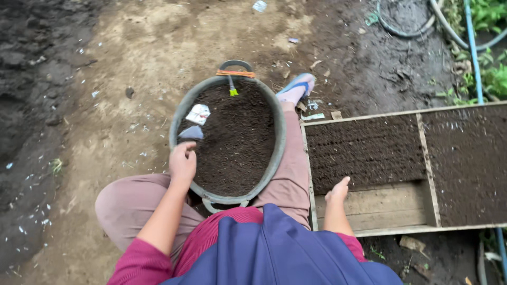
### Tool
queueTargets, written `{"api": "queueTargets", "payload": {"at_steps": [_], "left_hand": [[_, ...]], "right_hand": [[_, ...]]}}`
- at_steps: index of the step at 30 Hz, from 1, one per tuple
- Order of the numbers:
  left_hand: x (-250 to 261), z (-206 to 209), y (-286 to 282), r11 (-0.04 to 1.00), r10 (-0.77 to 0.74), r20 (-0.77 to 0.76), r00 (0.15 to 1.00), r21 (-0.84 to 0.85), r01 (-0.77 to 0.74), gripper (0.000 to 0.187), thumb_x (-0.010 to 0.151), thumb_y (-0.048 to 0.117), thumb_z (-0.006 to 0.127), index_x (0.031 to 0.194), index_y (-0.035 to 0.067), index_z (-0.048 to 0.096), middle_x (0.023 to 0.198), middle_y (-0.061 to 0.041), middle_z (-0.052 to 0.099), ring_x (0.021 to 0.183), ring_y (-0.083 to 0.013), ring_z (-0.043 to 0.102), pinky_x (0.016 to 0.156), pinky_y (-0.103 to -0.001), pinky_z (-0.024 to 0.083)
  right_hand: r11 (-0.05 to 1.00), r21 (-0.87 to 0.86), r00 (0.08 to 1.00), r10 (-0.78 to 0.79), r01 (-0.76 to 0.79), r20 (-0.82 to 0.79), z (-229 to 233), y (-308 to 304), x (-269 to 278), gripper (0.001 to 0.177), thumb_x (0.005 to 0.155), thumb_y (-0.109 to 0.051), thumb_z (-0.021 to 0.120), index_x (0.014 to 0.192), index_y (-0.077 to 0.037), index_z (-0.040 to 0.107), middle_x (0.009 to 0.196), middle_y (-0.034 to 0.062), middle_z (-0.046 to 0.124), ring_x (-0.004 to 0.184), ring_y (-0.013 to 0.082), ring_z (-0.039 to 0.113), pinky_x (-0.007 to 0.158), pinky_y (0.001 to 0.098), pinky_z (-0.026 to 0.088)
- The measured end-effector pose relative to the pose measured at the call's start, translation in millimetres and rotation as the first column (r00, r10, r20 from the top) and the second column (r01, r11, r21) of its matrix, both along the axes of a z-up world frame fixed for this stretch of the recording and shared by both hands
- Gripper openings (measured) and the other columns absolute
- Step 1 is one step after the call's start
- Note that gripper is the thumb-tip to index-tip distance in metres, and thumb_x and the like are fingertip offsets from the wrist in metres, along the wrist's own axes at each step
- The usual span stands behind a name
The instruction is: The person sits on the ground and repeatedly scoops soil from a large basin, forms small soil balls by hand, and places them into a wooden seedling tray. The person continues this process, filling the tray with soil balls.
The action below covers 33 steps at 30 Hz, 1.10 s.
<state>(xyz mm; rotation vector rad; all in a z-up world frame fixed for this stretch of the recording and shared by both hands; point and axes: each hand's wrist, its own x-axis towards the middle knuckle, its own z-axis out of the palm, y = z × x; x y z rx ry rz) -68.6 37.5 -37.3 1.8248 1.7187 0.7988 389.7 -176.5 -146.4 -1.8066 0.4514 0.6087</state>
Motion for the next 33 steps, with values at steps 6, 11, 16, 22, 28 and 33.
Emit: {"api": "queueTargets", "payload": {"at_steps": [6, 11, 16, 22, 28, 33], "left_hand": [[-10, -5, 67, 0.995, 0.103, -0.46, 0.882, 0.054, -0.088, 0.038, 0.068, 0.029, 0.078, 0.102, 0.022, 0.063, 0.108, 0.004, 0.054, 0.101, -0.0218, 0.048, 0.082, -0.038, 0.046], [-23, -35, 86, 0.983, 0.05, -0.578, 0.814, 0.174, 0.063, 0.01, 0.077, 0.034, 0.068, 0.074, 0.029, 0.06, 0.086, 0.01, 0.047, 0.092, -0.0174, 0.046, 0.078, -0.032, 0.037], [-34, -9, 81, 0.939, 0.124, -0.573, 0.81, 0.331, 0.09, 0.01, 0.087, 0.037, 0.061, 0.078, 0.033, 0.064, 0.079, 0.011, 0.051, 0.089, -0.0122, 0.048, 0.08, -0.031, 0.032], [4, 95, 28, 0.972, -0.105, -0.493, 0.864, 0.132, 0.194, 0.007, 0.08, 0.036, 0.061, 0.076, 0.038, 0.067, 0.074, 0.01, 0.06, 0.082, -0.0165, 0.056, 0.074, -0.037, 0.044], [35, 44, -1, 0.932, -0.361, -0.427, 0.829, -0.136, 0.335, 0.003, 0.083, 0.035, 0.055, 0.085, 0.035, 0.058, 0.077, 0.016, 0.059, 0.094, -0.0098, 0.055, 0.085, -0.042, 0.036], [29, 47, -26, 0.87, -0.327, 0.006, 0.945, -0.39, 0.303, 0.026, 0.084, 0.019, 0.062, 0.106, 0.025, 0.05, 0.09, 0.009, 0.069, 0.101, -0.0157, 0.057, 0.093, -0.039, 0.031]], "right_hand": [[0.987, -0.157, 0.997, 0.035, -0.024, 0.067, 21, -1, -14, 0.077, 0.092, -0.053, 0.053, 0.142, -0.003, 0.021, 0.141, 0.0254, 0.022, 0.127, 0.0428, 0.033, 0.089, 0.0584, 0.042], [0.96, -0.27, 0.925, 0.171, -0.078, 0.34, 18, 9, 5, 0.068, 0.088, -0.034, 0.064, 0.138, -0.002, 0.03, 0.129, 0.033, 0.038, 0.121, 0.0445, 0.043, 0.089, 0.0532, 0.044], [0.867, -0.445, 0.624, 0.479, -0.225, 0.618, 135, 57, -46, 0.06, 0.083, -0.017, 0.065, 0.13, 0.011, 0.041, 0.119, 0.0376, 0.049, 0.118, 0.0453, 0.045, 0.103, 0.051, 0.034], [0.612, -0.18, 0.362, 0.651, -0.77, 0.667, 265, 155, -213, 0.027, 0.084, -0.001, 0.05, 0.106, 0.006, 0.064, 0.1, 0.0212, 0.063, 0.104, 0.035, 0.058, 0.098, 0.0428, 0.039], [-0.111, -0.436, -0.297, 0.873, -0.893, 0.387, 183, 178, -281, 0.025, 0.08, -0.02, 0.069, 0.104, -0.016, 0.064, 0.095, 0.0056, 0.065, 0.098, 0.025, 0.062, 0.087, 0.0378, 0.051], [-0.045, -0.219, -0.124, 0.924, -0.975, 0.361, 175, 158, -276, 0.01, 0.082, -0.015, 0.066, 0.092, -0.015, 0.065, 0.081, 0.0066, 0.065, 0.081, 0.0226, 0.065, 0.074, 0.0327, 0.053]]}}
